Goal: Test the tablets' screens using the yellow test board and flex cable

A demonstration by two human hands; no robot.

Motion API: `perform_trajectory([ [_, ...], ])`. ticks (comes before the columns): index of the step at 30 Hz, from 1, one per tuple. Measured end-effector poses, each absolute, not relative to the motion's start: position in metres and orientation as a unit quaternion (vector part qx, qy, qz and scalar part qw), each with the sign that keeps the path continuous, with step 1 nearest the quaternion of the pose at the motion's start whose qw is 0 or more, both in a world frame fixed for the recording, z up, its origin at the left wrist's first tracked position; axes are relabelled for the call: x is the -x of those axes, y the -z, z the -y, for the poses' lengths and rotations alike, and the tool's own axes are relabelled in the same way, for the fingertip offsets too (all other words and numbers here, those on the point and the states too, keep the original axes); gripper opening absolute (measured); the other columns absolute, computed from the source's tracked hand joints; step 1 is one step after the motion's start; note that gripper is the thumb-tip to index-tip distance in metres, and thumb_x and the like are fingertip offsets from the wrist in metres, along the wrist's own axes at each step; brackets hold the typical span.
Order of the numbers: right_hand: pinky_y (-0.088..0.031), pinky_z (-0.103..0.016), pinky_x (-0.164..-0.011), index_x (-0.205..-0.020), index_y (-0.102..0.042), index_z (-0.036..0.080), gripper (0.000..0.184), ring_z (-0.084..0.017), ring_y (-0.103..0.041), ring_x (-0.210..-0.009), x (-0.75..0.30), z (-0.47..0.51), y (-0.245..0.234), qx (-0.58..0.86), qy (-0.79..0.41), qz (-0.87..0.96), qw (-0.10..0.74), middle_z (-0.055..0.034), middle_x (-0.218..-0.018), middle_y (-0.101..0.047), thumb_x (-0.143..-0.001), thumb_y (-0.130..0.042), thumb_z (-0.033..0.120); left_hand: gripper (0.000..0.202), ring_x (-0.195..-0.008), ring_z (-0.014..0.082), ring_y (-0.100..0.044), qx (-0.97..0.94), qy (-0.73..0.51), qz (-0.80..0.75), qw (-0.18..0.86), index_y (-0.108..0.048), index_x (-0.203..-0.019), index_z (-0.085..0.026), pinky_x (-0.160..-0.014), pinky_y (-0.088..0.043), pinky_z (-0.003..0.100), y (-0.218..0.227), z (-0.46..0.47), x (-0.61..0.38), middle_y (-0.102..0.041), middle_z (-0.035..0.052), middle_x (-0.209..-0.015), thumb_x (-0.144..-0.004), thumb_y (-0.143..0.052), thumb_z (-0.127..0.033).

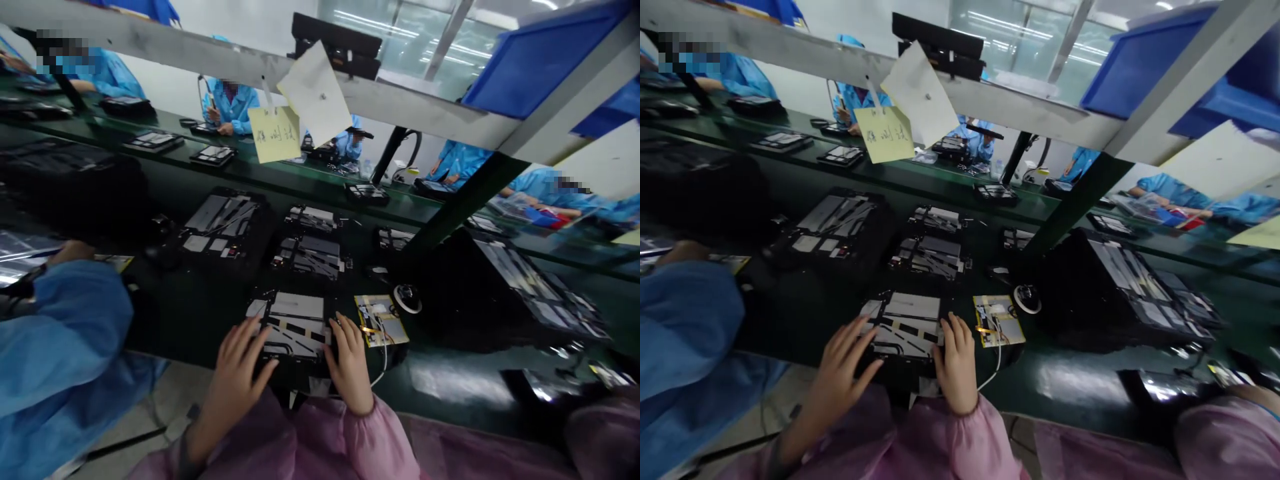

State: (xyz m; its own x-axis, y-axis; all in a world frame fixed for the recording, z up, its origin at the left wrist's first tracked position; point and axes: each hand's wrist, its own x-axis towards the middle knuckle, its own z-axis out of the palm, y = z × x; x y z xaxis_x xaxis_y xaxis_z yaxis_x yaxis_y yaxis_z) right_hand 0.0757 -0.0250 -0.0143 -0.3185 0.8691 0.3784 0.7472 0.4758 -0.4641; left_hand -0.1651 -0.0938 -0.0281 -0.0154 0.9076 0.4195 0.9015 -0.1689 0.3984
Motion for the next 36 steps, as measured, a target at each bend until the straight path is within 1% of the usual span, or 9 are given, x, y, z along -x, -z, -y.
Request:
perform_trajectory([
  [2,-0.040,-0.051,-0.100,-0.136,-0.046,0.021,0.048,-0.031,-0.045,-0.124,-0.065,0.012,0.006,0.454,-0.081,0.852,0.247,-0.0133,-0.132,-0.054,-0.089,-0.055,0.024,0.060,-0.135,0.0293,-0.040,-0.763,-0.247,-0.597,0.001,-0.036,-0.143,-0.020,-0.113,-0.028,0.051,0.022,0.084,0.147,-0.046,0.0150,-0.144,-0.090,-0.048,-0.045],
  [6,-0.044,-0.042,-0.084,-0.121,-0.056,0.021,0.036,-0.027,-0.055,-0.100,-0.052,-0.011,0.000,0.421,-0.059,0.893,0.150,-0.0106,-0.108,-0.062,-0.086,-0.061,0.026,0.070,-0.132,0.0346,-0.042,-0.809,-0.201,-0.553,-0.001,-0.042,-0.139,-0.014,-0.109,-0.032,0.055,0.019,0.074,0.122,-0.050,0.0212,-0.138,-0.086,-0.048,-0.058],
  [10,-0.041,-0.040,-0.082,-0.091,-0.061,0.020,0.011,-0.025,-0.052,-0.092,-0.045,-0.023,-0.002,0.386,-0.053,0.914,0.110,-0.0076,-0.091,-0.062,-0.081,-0.059,0.015,0.062,-0.128,0.0276,-0.048,-0.831,-0.209,-0.509,0.088,-0.039,-0.140,-0.016,-0.112,-0.031,0.051,0.007,0.071,0.116,-0.055,0.0157,-0.136,-0.088,-0.050,-0.049],
  [12,-0.041,-0.039,-0.082,-0.084,-0.058,0.019,0.013,-0.025,-0.052,-0.092,-0.047,-0.022,0.000,0.398,-0.057,0.904,0.145,-0.0081,-0.090,-0.061,-0.077,-0.055,0.009,0.057,-0.128,0.0230,-0.048,-0.834,-0.234,-0.482,0.129,-0.035,-0.143,-0.021,-0.113,-0.033,0.046,0.001,0.075,0.123,-0.054,0.0111,-0.138,-0.091,-0.049,-0.041],
  [15,-0.045,-0.038,-0.081,-0.087,-0.054,0.020,0.016,-0.024,-0.055,-0.093,-0.064,-0.012,0.009,0.469,-0.119,0.831,0.273,-0.0085,-0.095,-0.061,-0.076,-0.048,0.010,0.052,-0.131,0.0226,-0.045,-0.777,-0.302,-0.540,0.115,-0.036,-0.142,-0.027,-0.109,-0.039,0.042,0.004,0.088,0.152,-0.049,0.0092,-0.142,-0.091,-0.047,-0.031],
  [19,-0.050,-0.040,-0.084,-0.088,-0.051,0.023,0.010,-0.024,-0.062,-0.099,-0.091,0.012,0.029,0.564,-0.210,0.690,0.401,-0.0101,-0.103,-0.065,-0.089,-0.041,0.023,0.058,-0.126,0.0281,-0.051,-0.666,-0.330,-0.665,0.074,-0.042,-0.138,-0.027,-0.100,-0.047,0.043,0.036,0.105,0.201,-0.050,0.0112,-0.141,-0.084,-0.058,-0.040],
  [24,-0.050,-0.038,-0.091,-0.093,-0.050,0.023,0.013,-0.023,-0.063,-0.107,-0.086,0.036,0.038,0.586,-0.253,0.635,0.434,-0.0127,-0.115,-0.065,-0.094,-0.038,0.029,0.036,-0.111,0.0229,-0.063,-0.660,-0.351,-0.659,0.080,-0.059,-0.122,-0.030,-0.094,-0.052,0.036,0.067,0.115,0.216,-0.065,0.0054,-0.124,-0.090,-0.046,-0.039],
  [32,-0.051,-0.038,-0.086,-0.091,-0.047,0.025,0.010,-0.023,-0.065,-0.100,-0.078,0.032,0.017,0.604,-0.273,0.594,0.456,-0.0108,-0.102,-0.069,-0.093,-0.039,0.030,0.036,-0.111,0.0264,-0.063,-0.586,-0.341,-0.729,0.095,-0.059,-0.121,-0.031,-0.064,-0.056,0.030,0.051,0.123,0.192,-0.056,0.0045,-0.136,-0.089,-0.047,-0.044],
  [36,-0.050,-0.036,-0.084,-0.087,-0.046,0.024,0.009,-0.023,-0.065,-0.097,-0.074,0.031,-0.013,0.589,-0.265,0.582,0.494,-0.0099,-0.096,-0.068,-0.092,-0.040,0.029,0.036,-0.117,0.0293,-0.057,-0.566,-0.357,-0.728,0.149,-0.056,-0.122,-0.034,-0.071,-0.055,0.034,0.054,0.125,0.195,-0.053,0.0041,-0.138,-0.088,-0.050,-0.046],
])
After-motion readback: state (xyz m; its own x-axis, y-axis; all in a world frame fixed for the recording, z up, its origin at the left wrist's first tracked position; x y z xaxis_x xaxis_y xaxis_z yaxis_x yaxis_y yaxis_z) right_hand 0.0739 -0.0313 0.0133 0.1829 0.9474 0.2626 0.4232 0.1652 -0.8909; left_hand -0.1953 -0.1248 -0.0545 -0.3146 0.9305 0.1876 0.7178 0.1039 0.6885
